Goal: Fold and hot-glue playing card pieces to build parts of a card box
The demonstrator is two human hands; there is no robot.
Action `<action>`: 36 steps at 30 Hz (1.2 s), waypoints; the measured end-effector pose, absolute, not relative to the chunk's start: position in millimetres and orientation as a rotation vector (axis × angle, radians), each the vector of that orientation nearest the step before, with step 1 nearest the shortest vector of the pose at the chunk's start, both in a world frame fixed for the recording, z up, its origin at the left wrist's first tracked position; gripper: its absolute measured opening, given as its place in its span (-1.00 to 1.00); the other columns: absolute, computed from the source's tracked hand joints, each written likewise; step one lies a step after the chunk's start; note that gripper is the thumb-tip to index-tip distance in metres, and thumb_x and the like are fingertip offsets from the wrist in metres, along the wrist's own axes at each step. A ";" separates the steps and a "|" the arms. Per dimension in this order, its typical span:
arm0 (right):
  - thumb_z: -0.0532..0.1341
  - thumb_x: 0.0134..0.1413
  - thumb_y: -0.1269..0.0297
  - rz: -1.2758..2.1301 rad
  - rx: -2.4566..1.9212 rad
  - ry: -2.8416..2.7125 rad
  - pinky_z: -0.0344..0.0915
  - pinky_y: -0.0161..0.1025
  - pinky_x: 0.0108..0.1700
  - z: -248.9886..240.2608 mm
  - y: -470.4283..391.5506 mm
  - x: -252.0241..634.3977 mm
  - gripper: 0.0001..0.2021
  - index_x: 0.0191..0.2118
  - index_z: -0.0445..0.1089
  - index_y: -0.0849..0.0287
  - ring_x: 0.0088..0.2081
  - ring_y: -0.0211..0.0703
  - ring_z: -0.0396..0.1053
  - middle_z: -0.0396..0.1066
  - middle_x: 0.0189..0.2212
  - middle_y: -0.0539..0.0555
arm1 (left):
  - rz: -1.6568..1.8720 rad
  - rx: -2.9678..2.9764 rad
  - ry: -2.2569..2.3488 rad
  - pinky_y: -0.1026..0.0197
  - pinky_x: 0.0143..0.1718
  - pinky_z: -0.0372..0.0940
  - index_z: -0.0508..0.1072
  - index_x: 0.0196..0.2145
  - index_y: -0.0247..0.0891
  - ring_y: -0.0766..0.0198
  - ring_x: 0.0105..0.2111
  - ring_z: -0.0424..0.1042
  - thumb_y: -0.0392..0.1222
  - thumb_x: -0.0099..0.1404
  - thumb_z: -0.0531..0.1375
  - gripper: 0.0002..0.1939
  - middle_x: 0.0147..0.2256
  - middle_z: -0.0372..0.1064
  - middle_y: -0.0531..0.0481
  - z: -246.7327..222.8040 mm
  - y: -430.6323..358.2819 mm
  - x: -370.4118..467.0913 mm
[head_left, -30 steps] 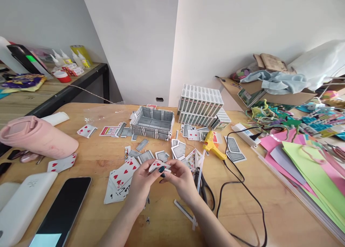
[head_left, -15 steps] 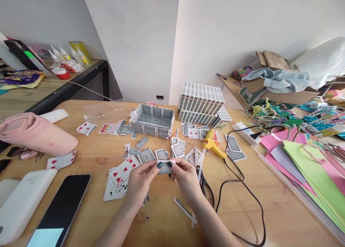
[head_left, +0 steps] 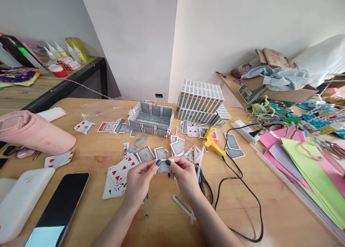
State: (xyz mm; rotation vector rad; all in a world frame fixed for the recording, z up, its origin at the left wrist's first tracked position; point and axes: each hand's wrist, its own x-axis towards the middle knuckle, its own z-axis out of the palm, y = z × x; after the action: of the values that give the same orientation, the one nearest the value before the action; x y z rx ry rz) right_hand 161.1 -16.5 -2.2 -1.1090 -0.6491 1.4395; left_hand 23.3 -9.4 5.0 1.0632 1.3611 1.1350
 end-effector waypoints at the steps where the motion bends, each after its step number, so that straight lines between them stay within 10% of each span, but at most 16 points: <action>1: 0.36 -0.19 0.24 1.441 -1.108 -0.643 0.04 -0.41 -0.57 -2.7 -16.5 161.2 -0.84 -0.46 0.48 0.22 -0.59 -0.41 0.11 0.33 -0.60 -0.06 | 1.137 1.067 1.370 0.32 -0.32 0.38 0.58 -0.30 -0.24 0.20 -0.33 0.49 -0.09 0.05 0.29 -0.74 -0.41 0.54 -0.04 4.5 -9.6 23.3; 36: 0.36 -0.21 0.22 1.530 -1.186 -0.796 0.13 -0.37 -0.48 5.3 -12.7 170.0 -0.82 -0.50 0.46 0.23 -0.52 -0.33 0.22 0.38 -0.57 -0.01 | 1.083 1.254 1.442 0.34 -0.51 0.23 0.52 -0.45 -0.29 0.31 -0.52 0.32 -0.08 0.08 0.23 -0.80 -0.55 0.41 0.02 6.4 -10.6 23.8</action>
State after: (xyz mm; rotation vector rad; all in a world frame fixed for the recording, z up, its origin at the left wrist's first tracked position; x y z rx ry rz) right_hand 170.0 -12.7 5.3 -1.1859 -0.7958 1.5298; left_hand 23.8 -10.6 6.4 1.2541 1.4420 1.0830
